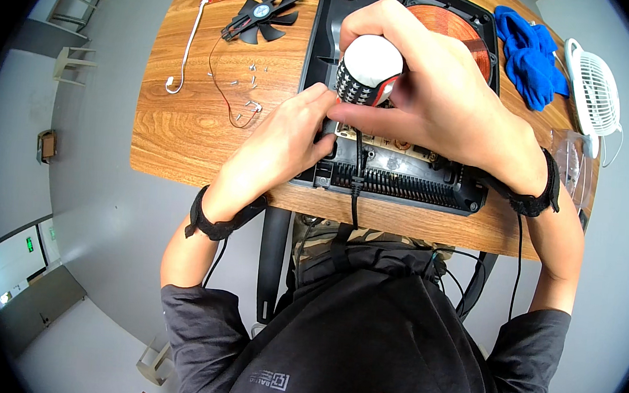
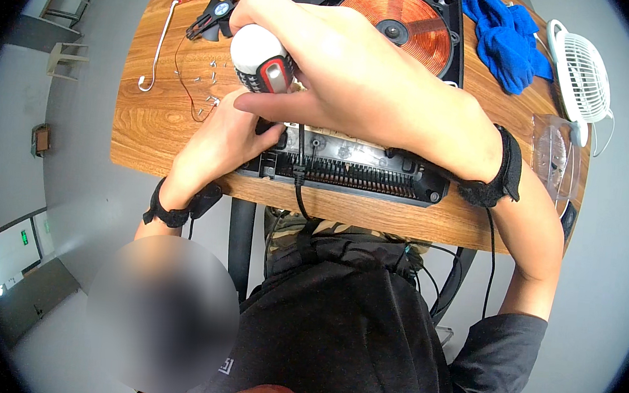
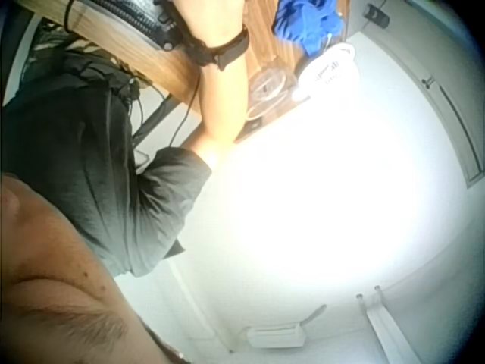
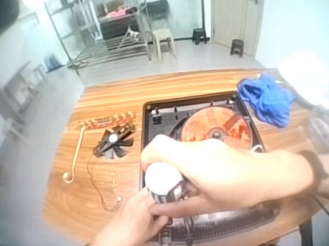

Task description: The person disassembles a small appliance, removes a circuit board, wipes the interior with a blue cloth, and then reassembles the unit by reinstalling the board and securing it with a screwdriver.

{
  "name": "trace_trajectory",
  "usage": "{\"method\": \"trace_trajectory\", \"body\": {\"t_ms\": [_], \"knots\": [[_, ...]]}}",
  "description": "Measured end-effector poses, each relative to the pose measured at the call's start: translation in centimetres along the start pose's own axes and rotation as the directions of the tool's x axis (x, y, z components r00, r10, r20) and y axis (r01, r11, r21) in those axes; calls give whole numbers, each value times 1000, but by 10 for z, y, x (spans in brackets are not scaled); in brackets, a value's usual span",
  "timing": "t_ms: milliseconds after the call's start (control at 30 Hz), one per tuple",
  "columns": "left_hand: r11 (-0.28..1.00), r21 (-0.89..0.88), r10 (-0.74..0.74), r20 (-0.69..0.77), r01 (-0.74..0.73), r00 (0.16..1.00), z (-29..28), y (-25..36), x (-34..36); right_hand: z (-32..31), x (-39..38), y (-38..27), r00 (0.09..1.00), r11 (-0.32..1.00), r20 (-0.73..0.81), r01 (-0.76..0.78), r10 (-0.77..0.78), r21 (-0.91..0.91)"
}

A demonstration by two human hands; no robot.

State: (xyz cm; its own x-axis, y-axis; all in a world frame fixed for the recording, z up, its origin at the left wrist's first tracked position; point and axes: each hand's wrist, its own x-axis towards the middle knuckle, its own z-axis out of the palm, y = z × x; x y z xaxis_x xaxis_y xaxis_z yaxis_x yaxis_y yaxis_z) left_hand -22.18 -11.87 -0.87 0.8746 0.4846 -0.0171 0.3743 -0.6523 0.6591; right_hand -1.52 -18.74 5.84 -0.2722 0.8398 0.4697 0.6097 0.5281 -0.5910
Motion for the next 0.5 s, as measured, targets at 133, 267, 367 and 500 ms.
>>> {"method": "trace_trajectory", "body": {"t_ms": [133, 267, 367, 500], "knots": [[1000, -4, 7, -8, -7, 1000, 0, 0, 0, 1, 0, 0, 1000, 1000, 10, -3, 3, -4], [1000, 17, -3, 16, 3, 1000, 0, -1, 0, -1, 1, -2, 1000, 1000, 26, -18, 18, -3], [1000, -20, 8, 1, -8, 1000, 2, -4, -1, 3, 4, -4, 999, 1000, 39, 21, -20, -18], [1000, -15, -17, -13, 17, 1000, 6, -7, -4, 3, 10, -7, 994, 994, 64, 97, -94, -47]]}}
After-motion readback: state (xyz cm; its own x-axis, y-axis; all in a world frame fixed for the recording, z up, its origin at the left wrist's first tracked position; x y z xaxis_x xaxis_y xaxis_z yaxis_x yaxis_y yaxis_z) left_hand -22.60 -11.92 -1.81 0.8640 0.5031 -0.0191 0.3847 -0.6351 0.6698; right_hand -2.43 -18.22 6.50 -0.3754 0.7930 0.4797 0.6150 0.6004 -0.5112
